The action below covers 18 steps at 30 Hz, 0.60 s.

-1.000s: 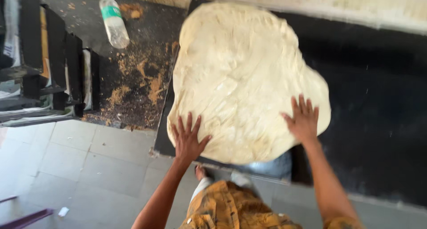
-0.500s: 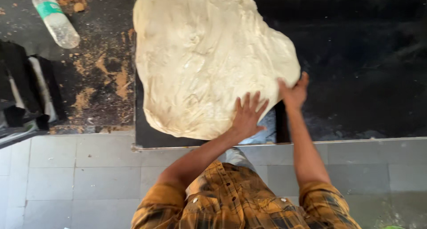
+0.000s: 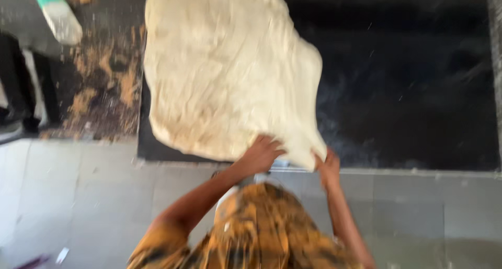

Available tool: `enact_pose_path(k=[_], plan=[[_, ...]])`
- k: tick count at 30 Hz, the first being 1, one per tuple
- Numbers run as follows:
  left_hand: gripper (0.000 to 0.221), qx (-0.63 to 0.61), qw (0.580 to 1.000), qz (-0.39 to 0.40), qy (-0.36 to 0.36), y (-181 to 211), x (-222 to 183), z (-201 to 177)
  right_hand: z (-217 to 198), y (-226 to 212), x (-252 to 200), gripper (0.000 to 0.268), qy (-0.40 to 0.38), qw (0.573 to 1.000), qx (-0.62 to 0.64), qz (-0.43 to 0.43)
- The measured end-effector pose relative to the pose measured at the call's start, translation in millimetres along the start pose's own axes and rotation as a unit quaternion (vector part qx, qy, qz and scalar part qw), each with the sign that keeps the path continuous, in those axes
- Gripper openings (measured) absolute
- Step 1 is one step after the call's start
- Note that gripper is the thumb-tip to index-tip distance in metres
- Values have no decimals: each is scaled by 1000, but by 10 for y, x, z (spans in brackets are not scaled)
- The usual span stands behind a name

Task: The person spreads oil on a large piece of dough with their hands, stretching and folding the dough on a black table.

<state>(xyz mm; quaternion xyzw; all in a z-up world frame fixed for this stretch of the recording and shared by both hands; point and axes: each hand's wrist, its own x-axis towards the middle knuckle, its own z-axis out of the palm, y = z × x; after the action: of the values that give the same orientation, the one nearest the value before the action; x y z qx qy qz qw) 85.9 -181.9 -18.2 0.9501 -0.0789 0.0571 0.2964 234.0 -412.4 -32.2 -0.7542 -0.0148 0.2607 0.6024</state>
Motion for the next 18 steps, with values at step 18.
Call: enact_pose_path(k=[18], plan=[[99, 170, 915, -347, 114, -1077, -1258, -1091, 1231, -248, -31, 78, 45, 738, -560, -374]])
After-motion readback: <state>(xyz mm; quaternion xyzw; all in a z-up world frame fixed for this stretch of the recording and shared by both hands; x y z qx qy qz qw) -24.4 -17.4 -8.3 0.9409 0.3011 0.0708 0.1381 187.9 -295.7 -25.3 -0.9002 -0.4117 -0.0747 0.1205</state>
